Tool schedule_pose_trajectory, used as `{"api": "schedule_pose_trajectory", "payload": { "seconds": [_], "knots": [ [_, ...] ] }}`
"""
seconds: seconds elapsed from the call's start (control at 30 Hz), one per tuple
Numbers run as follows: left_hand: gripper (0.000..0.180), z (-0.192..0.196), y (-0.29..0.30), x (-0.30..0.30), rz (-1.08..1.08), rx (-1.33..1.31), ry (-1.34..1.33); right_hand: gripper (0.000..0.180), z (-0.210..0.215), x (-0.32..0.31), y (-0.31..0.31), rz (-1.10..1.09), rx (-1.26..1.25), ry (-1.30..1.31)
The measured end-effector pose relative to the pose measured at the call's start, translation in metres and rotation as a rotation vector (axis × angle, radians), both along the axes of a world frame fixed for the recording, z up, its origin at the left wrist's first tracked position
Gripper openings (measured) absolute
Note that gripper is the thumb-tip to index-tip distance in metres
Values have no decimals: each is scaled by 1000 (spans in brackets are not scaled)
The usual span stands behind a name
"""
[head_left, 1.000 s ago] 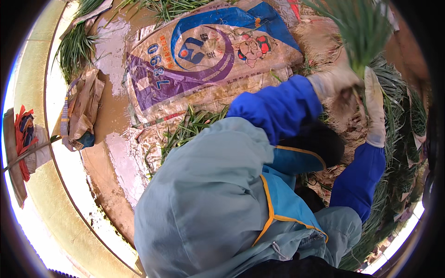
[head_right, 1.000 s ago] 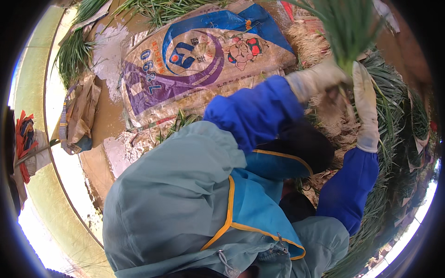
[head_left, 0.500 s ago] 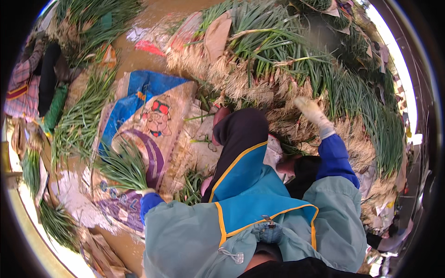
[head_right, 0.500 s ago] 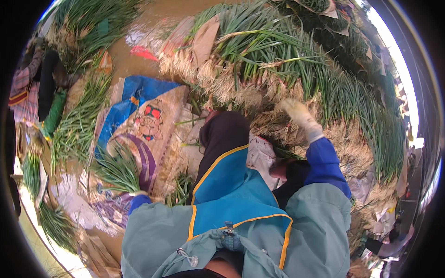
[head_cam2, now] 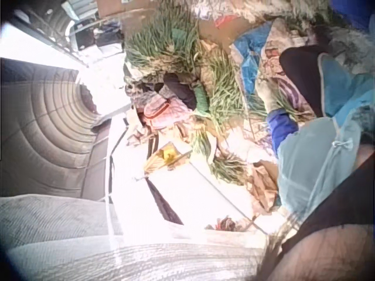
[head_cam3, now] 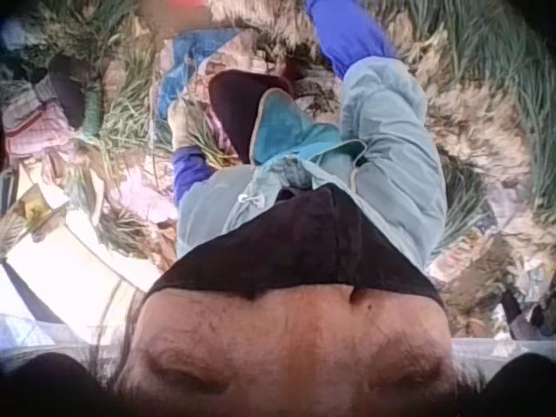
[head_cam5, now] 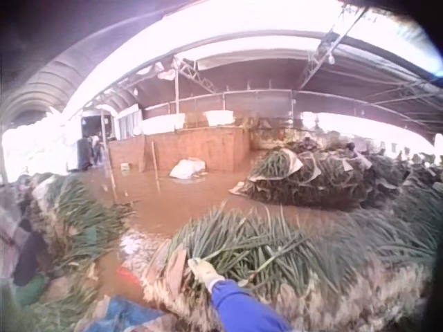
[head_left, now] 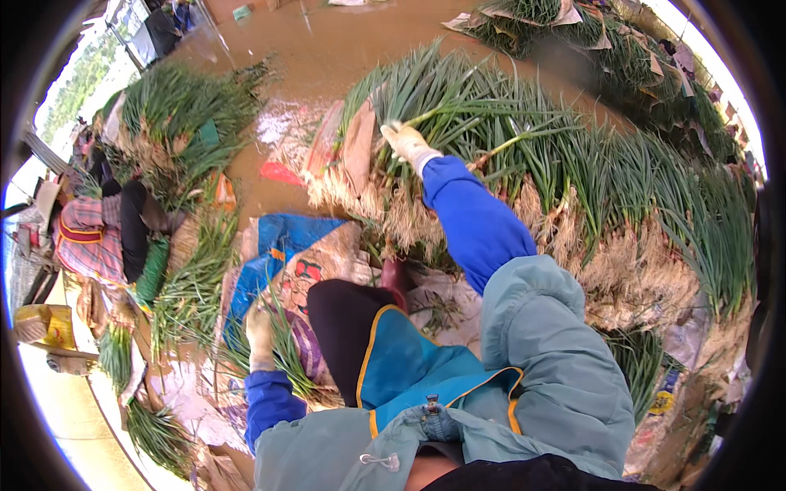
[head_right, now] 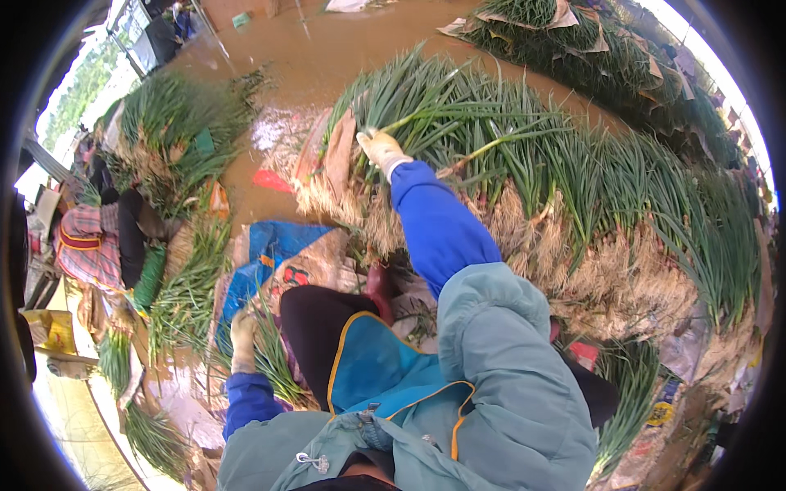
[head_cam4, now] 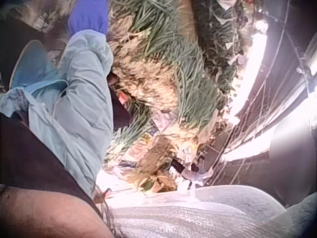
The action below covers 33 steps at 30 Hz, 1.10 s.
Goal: The person stands in a flooded area and moves a sack aside, then sits down to sort and bundle green onions by hand. They gather the vegetables into bunches, align the roots, and arrange them on the floor.
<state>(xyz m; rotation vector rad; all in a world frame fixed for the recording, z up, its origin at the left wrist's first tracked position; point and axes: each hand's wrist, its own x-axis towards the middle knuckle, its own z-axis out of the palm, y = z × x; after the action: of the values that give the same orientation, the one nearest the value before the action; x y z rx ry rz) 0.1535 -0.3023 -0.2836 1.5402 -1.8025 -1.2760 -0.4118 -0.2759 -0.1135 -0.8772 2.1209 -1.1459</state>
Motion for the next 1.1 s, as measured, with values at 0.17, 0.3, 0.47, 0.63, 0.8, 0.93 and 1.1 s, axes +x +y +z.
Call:
{"api": "schedule_pose_trajectory", "payload": {
  "seconds": [0.17,0.3,0.47,0.63,0.8,0.93,1.1],
  "knots": [
    [38,172,2,-239,-388,-108,605,32,-23,6,65,-32,-296,63],
    [37,196,70,-397,-672,500,494,27,-44,46,155,78,-120,287],
    [39,157,105,-459,-717,933,668,37,-15,14,230,230,-246,1121],
    [44,163,110,-453,-766,813,776,64,-4,-94,198,-472,244,114],
    [40,177,114,-441,-840,727,931,43,-6,-128,193,-552,-3,-46],
    [41,152,130,-440,-636,658,795,49,7,-66,215,-367,122,90],
    [31,115,157,-447,-743,1081,701,63,-1,13,217,-38,231,263]
  ]
}}
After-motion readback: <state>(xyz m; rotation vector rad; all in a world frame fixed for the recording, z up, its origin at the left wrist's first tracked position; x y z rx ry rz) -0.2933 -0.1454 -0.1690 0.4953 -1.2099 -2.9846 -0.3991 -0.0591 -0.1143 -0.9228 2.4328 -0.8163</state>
